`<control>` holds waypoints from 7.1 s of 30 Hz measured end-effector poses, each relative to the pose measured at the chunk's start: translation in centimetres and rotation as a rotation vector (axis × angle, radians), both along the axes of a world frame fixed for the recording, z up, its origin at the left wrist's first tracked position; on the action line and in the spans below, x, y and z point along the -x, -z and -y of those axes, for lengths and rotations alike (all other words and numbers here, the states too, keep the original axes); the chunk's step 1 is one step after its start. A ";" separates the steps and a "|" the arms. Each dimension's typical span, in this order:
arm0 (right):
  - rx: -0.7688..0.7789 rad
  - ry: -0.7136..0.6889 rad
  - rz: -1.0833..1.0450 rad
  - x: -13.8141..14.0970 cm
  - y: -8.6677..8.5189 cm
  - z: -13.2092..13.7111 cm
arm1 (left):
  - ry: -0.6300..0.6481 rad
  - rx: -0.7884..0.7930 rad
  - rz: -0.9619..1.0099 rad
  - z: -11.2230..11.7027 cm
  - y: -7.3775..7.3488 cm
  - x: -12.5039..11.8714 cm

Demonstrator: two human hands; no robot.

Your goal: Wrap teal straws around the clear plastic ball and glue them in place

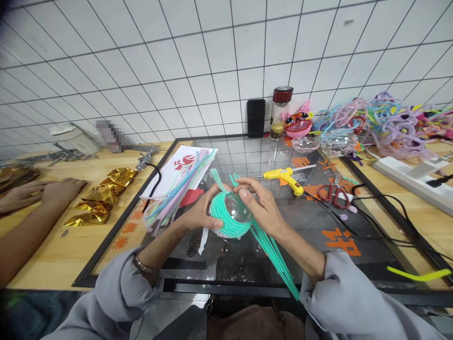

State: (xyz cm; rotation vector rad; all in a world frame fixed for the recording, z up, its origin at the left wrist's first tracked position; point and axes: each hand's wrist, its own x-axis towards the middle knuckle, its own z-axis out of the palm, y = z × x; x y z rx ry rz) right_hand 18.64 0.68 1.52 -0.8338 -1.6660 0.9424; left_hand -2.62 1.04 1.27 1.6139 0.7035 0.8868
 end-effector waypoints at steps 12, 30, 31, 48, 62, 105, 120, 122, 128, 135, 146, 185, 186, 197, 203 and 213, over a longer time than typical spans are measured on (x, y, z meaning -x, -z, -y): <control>0.138 -0.013 -0.113 0.1 0.0 -0.2 | 0.027 0.001 -0.029 0.3 -0.3 -0.1; 0.265 -0.050 -0.230 0.4 -0.1 -0.1 | -0.022 0.083 0.068 -0.1 0.2 0.0; 0.275 -0.057 -0.237 0.4 -0.1 -0.1 | -0.025 0.102 0.095 -0.2 0.3 0.0; -0.116 -0.112 0.059 0.1 -0.4 0.1 | -0.093 0.079 0.036 -0.5 0.4 0.4; 0.003 0.683 0.376 -5.8 -0.9 -4.7 | -0.079 0.101 -0.121 -0.4 -0.2 0.7; -0.222 0.647 0.521 -3.2 -1.6 -2.4 | -0.098 0.076 -0.159 -0.5 -0.4 0.9; -0.259 0.626 0.567 -2.9 -1.3 -2.3 | -0.083 0.068 -0.152 -0.4 -0.4 0.8; -0.264 0.623 0.570 -2.9 -1.3 -2.3 | -0.083 0.060 -0.156 -0.4 -0.3 0.8; -0.271 0.615 0.536 -2.9 -1.3 -2.2 | -0.079 0.052 -0.152 -0.4 -0.2 0.9; -0.279 0.607 0.536 -3.0 -1.3 -2.4 | -0.085 0.049 -0.176 -0.4 -0.2 0.8; -0.278 0.586 0.532 -3.1 -1.4 -2.3 | -0.062 0.052 -0.158 -0.4 -0.2 0.9; -0.347 0.543 0.493 -3.9 -1.5 -2.8 | -0.070 0.060 -0.187 -0.3 -0.4 0.8; -0.346 0.543 0.491 -3.9 -1.5 -2.8 | -0.072 0.057 -0.186 -0.3 -0.4 0.8; -0.339 0.529 0.490 -3.9 -1.8 -2.7 | -0.075 0.054 -0.183 -0.4 -0.3 0.9; -0.325 0.534 0.470 -3.9 -1.8 -2.7 | -0.089 0.027 -0.198 -0.4 -0.4 0.9; -0.329 0.519 0.475 -4.0 -1.6 -2.7 | -0.089 0.033 -0.208 -0.4 -0.4 0.9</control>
